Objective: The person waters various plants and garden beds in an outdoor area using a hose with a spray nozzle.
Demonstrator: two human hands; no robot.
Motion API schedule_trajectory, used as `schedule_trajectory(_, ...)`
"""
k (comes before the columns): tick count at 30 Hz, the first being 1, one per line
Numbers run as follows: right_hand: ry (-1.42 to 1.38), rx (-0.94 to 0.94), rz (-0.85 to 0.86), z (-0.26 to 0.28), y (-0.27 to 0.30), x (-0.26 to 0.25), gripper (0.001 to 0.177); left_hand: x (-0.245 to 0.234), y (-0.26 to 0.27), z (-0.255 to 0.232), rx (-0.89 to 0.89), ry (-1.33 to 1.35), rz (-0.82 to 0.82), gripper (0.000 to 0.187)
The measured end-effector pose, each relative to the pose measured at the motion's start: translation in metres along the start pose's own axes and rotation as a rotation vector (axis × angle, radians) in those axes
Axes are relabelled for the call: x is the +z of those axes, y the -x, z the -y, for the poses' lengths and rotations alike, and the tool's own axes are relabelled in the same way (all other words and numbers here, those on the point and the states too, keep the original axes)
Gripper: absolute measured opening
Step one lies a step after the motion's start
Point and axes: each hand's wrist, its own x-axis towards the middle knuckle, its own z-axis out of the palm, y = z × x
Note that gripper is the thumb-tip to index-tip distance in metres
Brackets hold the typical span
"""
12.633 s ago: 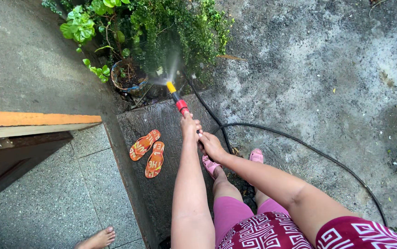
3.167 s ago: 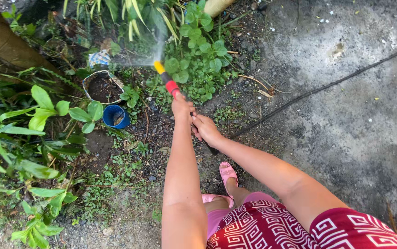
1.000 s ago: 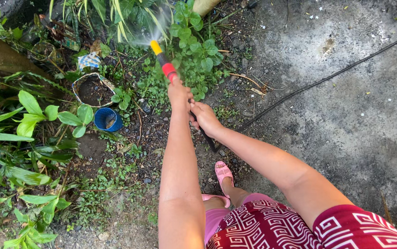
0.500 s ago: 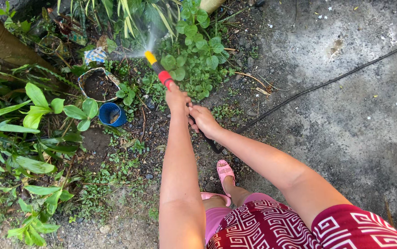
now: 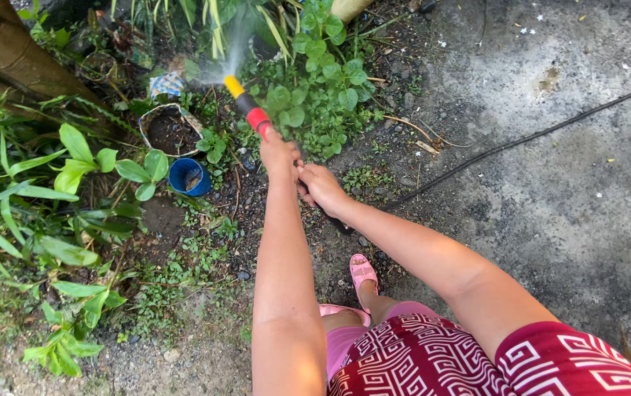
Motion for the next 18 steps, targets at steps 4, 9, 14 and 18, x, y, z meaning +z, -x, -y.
schedule_trajectory(4,0.121,0.037,0.069,-0.010,-0.007,0.028,0.032,-0.053,-0.019,0.002,0.009,0.044,-0.073,0.046)
schedule_trajectory(9,0.227,0.119,0.189,-0.032,-0.010,0.061,0.042,-0.116,-0.027,0.005,-0.060,0.198,-0.198,0.046)
schedule_trajectory(14,0.287,0.071,0.233,-0.045,-0.018,0.072,0.033,-0.140,-0.025,0.005,-0.044,0.231,-0.338,0.043)
schedule_trajectory(18,0.267,0.116,0.202,-0.040,-0.018,0.065,0.033,-0.131,-0.031,0.009,-0.066,0.250,-0.295,0.039)
